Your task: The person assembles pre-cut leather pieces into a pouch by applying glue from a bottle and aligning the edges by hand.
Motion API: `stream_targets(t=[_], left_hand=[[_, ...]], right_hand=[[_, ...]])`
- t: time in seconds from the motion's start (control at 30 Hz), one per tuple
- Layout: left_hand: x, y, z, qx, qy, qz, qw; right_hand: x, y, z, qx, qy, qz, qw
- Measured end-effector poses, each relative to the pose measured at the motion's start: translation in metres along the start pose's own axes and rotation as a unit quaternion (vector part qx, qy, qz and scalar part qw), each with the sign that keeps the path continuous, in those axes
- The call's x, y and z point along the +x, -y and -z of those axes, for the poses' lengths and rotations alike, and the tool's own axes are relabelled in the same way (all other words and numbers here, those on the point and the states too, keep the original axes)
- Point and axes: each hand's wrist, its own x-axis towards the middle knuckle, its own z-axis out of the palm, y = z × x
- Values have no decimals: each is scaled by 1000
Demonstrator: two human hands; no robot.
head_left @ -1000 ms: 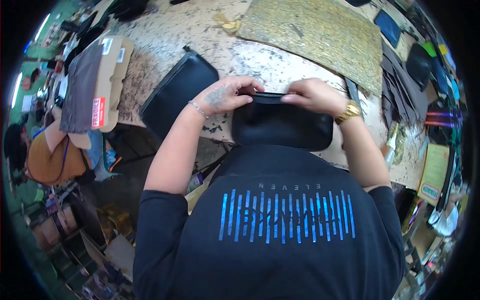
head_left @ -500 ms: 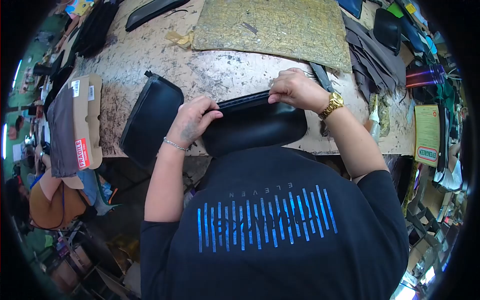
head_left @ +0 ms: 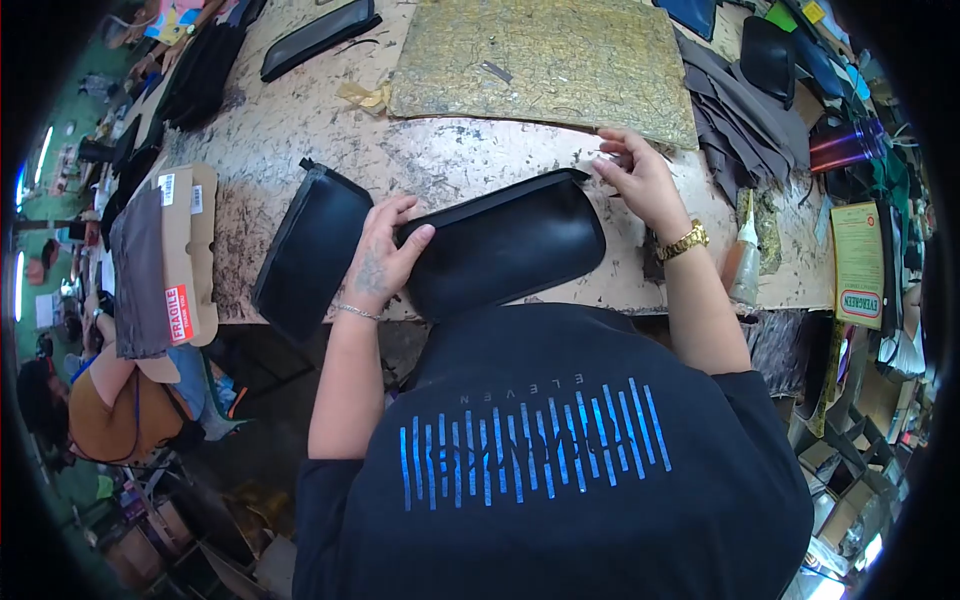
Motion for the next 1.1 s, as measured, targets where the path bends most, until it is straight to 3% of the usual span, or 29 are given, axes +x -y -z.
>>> stream_targets(t=[0.07, 0.13, 0.27, 0.33, 0.47, 0.6, 0.63, 0.67, 0.73, 0.8, 1.1], left_hand=[[2, 7, -1, -29, 5, 26, 999], [3, 10, -3, -59, 10, 55, 997], [5, 9, -5, 5, 2, 23, 1000], [7, 8, -5, 39, 6, 5, 999], [8, -2, -4, 73, 75, 11, 994], [0, -23, 10, 19, 87, -4, 996], [-4, -36, 18, 12, 75, -16, 997], [-8, -49, 23, 5, 64, -28, 998], [-15, -71, 30, 17, -15, -117, 993], [-19, -82, 35, 18, -53, -139, 989], [-19, -64, 26, 29, -77, -126, 989]], right_hand=[[-6, -11, -4, 17, -14, -89, 996], [-9, -15, -10, 20, -14, -85, 996], [-12, -6, -13, -35, 9, -68, 997], [-10, -4, -11, -100, 34, 10, 994], [0, -3, -8, -182, 80, 39, 979], [4, 5, 4, -40, 127, 0, 991], [0, 13, 9, 90, 126, 18, 988], [-1, 18, 14, 217, 124, 35, 968], [2, 17, 23, 340, 177, 105, 918], [4, 21, 26, 427, 196, 138, 872], [8, 31, 6, 312, 217, 106, 919]])
